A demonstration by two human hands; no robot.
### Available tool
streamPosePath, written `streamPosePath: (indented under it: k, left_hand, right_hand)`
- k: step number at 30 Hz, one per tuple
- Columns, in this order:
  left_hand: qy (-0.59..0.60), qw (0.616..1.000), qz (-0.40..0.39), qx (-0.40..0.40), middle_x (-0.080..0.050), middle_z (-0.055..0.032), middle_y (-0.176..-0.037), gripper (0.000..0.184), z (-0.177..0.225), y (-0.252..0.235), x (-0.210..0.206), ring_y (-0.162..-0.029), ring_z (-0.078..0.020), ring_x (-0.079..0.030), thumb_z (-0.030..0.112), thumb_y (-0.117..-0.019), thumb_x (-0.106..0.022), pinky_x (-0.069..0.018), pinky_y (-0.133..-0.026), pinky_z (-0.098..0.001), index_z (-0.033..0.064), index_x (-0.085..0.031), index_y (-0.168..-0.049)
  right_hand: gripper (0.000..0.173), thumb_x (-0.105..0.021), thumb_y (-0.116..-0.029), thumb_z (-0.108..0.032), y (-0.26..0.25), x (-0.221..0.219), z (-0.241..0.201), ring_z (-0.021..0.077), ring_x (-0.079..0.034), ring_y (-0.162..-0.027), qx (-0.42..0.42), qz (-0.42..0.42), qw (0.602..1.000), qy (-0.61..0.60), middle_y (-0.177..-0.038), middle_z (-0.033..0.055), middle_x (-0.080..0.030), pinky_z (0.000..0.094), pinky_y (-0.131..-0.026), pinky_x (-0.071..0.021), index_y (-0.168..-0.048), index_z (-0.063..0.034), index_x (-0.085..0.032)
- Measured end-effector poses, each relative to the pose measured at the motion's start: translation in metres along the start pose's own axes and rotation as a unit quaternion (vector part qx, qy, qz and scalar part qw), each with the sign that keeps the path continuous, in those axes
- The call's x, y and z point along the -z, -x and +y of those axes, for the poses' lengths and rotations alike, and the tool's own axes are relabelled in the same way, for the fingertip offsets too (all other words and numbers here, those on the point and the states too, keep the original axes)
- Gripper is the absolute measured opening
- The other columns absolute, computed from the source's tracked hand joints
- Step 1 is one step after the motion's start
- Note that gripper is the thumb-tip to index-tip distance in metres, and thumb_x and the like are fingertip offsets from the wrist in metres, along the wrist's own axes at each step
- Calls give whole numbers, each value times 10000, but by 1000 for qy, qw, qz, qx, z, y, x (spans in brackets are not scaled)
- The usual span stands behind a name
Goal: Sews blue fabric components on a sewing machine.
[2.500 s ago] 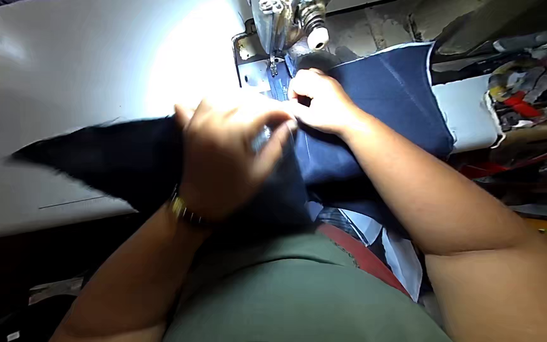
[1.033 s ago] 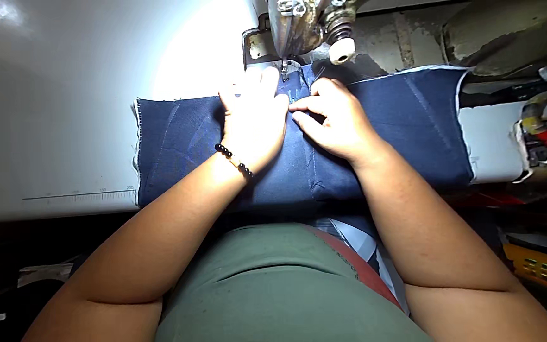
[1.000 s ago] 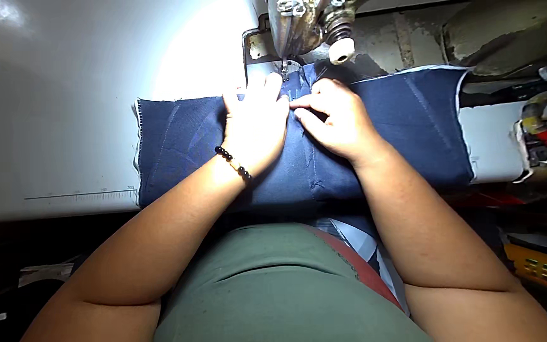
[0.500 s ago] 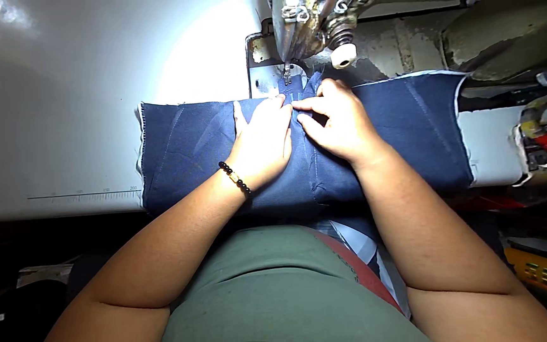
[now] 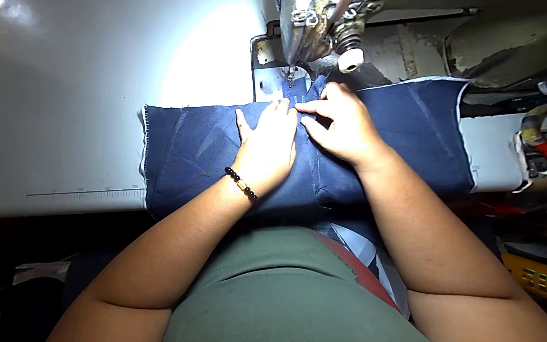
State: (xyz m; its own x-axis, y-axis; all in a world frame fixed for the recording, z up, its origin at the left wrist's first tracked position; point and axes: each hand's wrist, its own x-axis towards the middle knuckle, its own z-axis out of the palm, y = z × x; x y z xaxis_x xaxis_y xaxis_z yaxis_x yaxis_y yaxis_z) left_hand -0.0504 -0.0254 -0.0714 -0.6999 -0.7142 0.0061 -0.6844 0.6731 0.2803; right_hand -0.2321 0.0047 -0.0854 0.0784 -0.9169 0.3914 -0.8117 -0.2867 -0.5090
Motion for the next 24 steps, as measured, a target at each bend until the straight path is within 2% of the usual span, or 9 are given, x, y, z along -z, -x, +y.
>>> streamPosePath:
  k: [14,21,24]
  left_hand:
    - [-24,1000,19,-1,-429,-131,-1607,480,4,0,-3,-1510,-337,-374,172,-1062,-384,-195,-1089,-818,32,-471,-1512]
    - [-46,999,13,-5,-419,-127,-1616,490,4,0,-2,-1516,-331,-365,180,-1058,-384,-223,-1089,-804,37,-463,-1519]
    - [-51,999,-4,-2,-408,-123,-1625,500,3,-4,2,-1526,-332,-347,170,-1055,-378,-206,-1094,-808,41,-449,-1533]
  right_hand:
    - [293,-594,-951,-193,0,-1,-2,318,-583,-972,1,0,1000,5,-974,178,-637,413,-888,-451,-1130,-77,-795]
    - [290,-595,-947,-185,0,-2,-2,327,-590,-962,5,4,1000,8,-970,188,-641,419,-879,-460,-1121,-67,-795]
    - [278,-613,-939,-188,-4,-1,-1,340,-604,-955,5,3,1000,11,-978,205,-647,429,-862,-474,-1108,-69,-799]
